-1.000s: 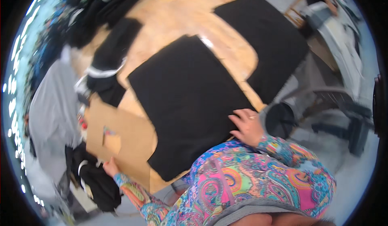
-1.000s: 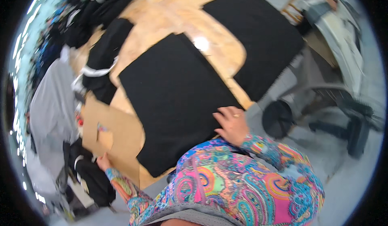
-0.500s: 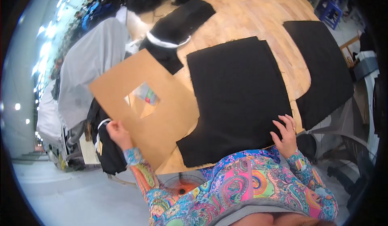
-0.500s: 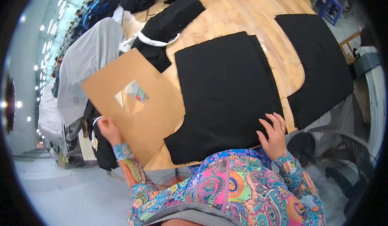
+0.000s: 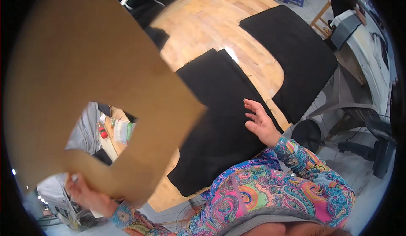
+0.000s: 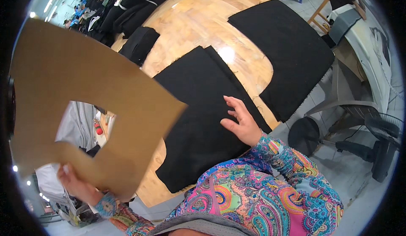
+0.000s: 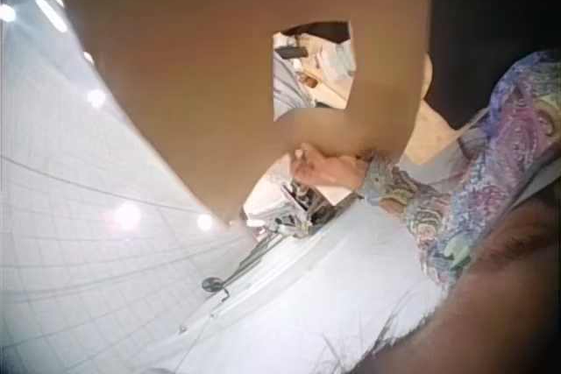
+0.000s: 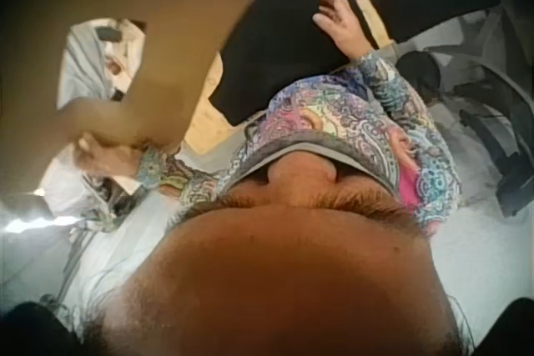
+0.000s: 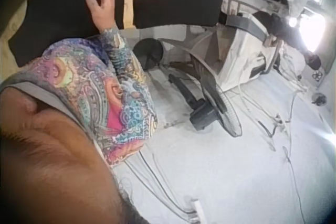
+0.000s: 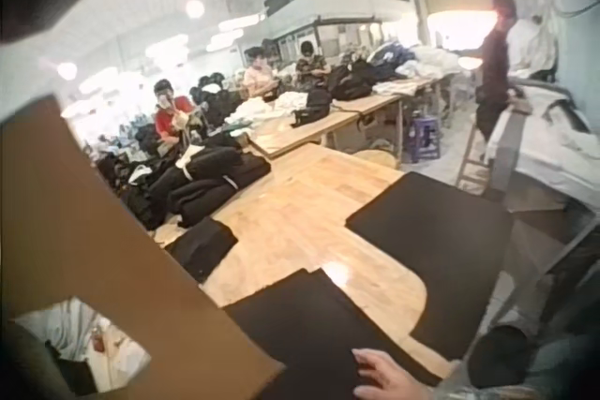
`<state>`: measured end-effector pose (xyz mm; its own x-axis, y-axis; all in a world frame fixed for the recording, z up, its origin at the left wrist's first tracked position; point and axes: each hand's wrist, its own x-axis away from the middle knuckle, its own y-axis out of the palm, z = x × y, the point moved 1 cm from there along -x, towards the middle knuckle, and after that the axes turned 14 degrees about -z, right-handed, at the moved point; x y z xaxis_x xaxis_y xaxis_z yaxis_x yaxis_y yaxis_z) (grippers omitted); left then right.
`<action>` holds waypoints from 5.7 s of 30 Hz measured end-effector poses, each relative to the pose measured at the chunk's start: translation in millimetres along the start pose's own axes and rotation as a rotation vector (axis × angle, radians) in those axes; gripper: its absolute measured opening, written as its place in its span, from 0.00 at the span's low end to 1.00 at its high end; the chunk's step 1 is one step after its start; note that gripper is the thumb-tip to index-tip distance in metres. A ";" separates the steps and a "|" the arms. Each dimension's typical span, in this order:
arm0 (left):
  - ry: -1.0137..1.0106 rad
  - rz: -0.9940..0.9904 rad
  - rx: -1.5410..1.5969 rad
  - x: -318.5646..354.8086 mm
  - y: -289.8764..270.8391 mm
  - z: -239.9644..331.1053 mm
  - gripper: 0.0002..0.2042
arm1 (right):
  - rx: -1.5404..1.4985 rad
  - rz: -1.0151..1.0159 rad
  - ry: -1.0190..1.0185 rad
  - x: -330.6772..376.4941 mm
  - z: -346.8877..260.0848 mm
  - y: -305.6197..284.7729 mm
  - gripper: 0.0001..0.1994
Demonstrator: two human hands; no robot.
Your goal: The person uses a cardboard template to mark shapes onto black fabric. They place the template on the fabric, trace the outline with a white marking tool, and then remove the template to reveal the marked shape. This process is repeated multiple times on different sections of the fabric.
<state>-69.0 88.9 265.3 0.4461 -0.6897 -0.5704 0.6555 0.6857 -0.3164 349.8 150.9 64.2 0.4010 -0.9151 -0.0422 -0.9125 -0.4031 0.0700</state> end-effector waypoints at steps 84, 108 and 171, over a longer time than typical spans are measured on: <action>0.079 -1.025 -0.104 32.6 480.1 -161.9 0.07 | 0.951 -0.517 -0.027 52.1 51.6 -7.4 0.38; 0.045 -0.993 -0.167 32.6 476.1 -156.6 0.08 | 0.912 -0.495 -0.056 51.2 54.1 -7.6 0.34; 0.092 -1.015 -0.190 35.9 478.9 -155.5 0.04 | 1.078 -0.415 0.011 36.8 40.6 -8.8 0.32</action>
<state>166.1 428.7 -24.6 -0.3163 -0.9484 -0.0216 0.5865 -0.1777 -0.7902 369.2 121.2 21.7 0.6820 -0.7166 0.1461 -0.3040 -0.4594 -0.8346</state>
